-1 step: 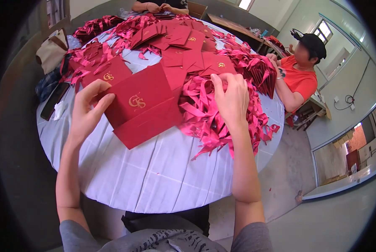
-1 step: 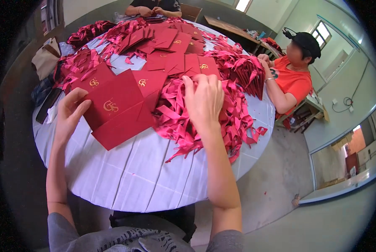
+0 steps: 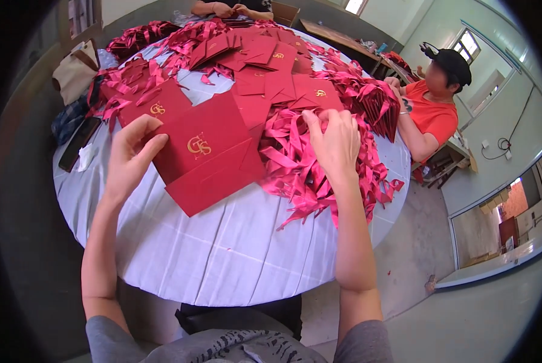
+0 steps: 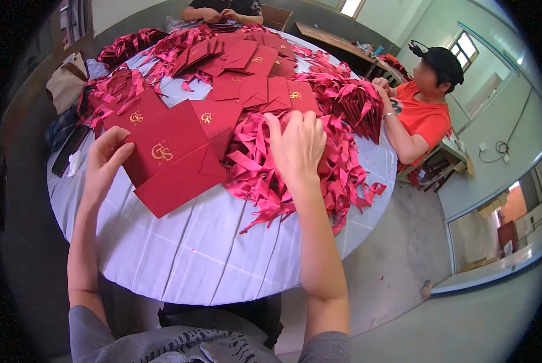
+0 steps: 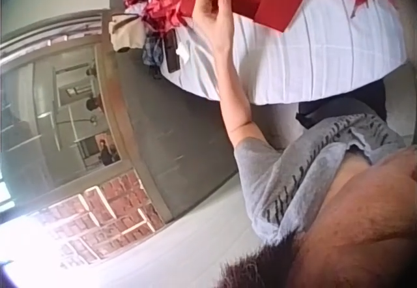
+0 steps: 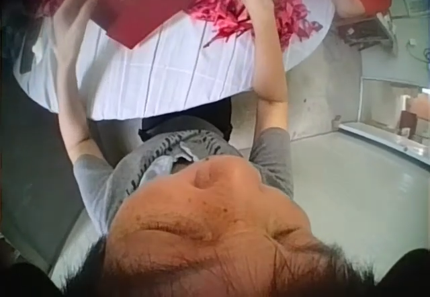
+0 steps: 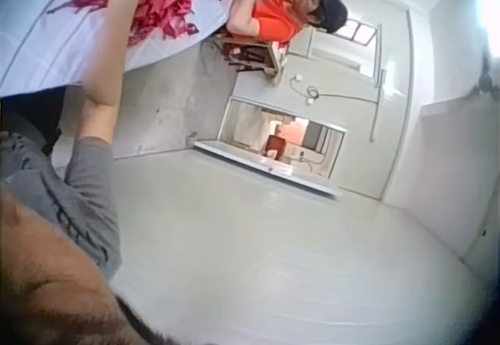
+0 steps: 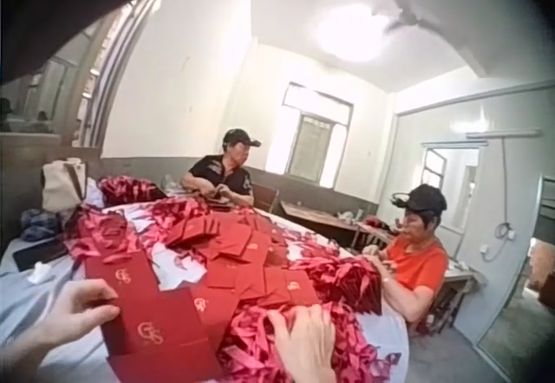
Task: The person attaches ribbon handles to paper gift bags by threading ribbons through the bag slots and folding the bags by hand.
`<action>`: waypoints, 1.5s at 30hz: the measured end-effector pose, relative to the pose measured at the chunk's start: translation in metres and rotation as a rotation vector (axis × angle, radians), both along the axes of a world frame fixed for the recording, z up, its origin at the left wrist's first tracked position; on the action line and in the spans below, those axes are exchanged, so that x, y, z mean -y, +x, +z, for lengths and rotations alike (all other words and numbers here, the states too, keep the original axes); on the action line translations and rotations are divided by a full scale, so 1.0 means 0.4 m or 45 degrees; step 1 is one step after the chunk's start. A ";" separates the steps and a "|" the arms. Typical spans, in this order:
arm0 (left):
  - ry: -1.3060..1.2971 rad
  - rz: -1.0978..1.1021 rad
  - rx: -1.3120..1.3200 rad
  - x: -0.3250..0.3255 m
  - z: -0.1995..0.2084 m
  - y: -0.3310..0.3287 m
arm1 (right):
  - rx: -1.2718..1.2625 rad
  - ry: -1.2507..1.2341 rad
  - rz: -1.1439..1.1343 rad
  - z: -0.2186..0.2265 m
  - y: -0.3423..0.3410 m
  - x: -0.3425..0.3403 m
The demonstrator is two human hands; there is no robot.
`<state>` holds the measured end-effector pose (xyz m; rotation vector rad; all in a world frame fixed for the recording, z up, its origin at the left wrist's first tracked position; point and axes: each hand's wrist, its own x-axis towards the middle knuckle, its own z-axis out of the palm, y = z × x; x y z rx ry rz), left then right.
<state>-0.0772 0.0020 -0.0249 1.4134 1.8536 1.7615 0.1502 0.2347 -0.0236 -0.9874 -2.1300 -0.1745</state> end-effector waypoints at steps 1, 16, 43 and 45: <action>-0.029 -0.011 0.040 -0.003 -0.019 -0.005 | 0.135 -0.010 -0.108 -0.016 -0.001 -0.013; -0.339 -0.485 0.228 -0.013 -0.084 -0.004 | -0.279 -0.289 1.277 -0.017 -0.108 0.254; -0.357 -0.830 1.147 -0.038 -0.133 0.030 | 0.038 0.085 0.966 -0.072 -0.106 0.283; -0.334 -0.801 1.166 -0.035 -0.121 0.037 | 0.084 0.131 0.984 -0.077 -0.108 0.281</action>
